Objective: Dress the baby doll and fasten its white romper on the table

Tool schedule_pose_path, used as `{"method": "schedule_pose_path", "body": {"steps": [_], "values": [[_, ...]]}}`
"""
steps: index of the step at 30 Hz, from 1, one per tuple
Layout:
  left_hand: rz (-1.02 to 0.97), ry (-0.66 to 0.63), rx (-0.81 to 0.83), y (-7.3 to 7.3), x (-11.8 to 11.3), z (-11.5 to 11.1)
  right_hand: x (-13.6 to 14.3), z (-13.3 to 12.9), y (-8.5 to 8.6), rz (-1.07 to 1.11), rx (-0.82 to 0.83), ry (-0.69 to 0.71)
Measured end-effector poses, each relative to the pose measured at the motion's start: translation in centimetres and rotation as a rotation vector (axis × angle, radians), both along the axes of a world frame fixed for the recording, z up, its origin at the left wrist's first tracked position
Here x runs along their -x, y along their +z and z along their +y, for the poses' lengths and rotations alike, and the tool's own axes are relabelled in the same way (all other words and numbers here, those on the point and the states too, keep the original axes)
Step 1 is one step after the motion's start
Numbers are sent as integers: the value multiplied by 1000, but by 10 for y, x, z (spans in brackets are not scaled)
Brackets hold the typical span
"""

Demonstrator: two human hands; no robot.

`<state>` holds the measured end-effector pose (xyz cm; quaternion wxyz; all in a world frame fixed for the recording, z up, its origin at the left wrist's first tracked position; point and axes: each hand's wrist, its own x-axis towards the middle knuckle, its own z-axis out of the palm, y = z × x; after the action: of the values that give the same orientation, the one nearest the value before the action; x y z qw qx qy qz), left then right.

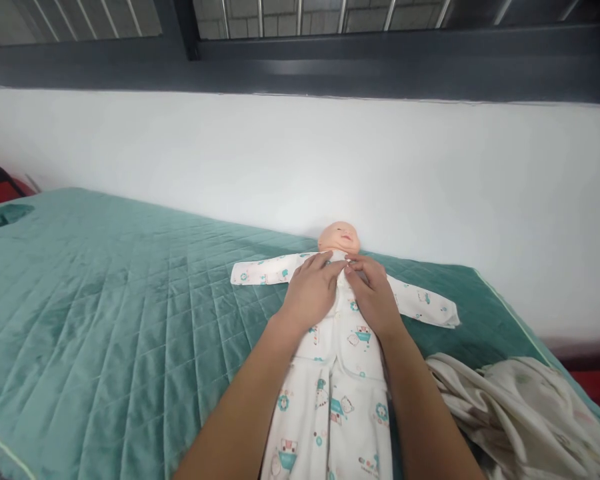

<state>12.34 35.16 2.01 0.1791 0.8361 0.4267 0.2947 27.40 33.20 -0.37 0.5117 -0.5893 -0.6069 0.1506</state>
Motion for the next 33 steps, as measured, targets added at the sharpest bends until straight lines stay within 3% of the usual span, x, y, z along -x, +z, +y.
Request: {"method": "schedule_pose_path", "body": {"steps": [5,8,12,21,29,33], "values": [[-296,26,54,-8,1,5,1,-4,-1,26,-63,-49],[-367,-6,124,-6,3,4,1,-6,-1,99,-34,-61],[-382,-79,185,-2,7,3,-1,-4,0,-18,-78,47],[-373,-249,235,-1,16,5,-6,-5,3,-77,-100,108],[-367,-271,283,2,20,5,-27,-15,11,-101,63,332],[-408,-294,318,3,22,5,-26,-16,11,-98,46,330]]}}
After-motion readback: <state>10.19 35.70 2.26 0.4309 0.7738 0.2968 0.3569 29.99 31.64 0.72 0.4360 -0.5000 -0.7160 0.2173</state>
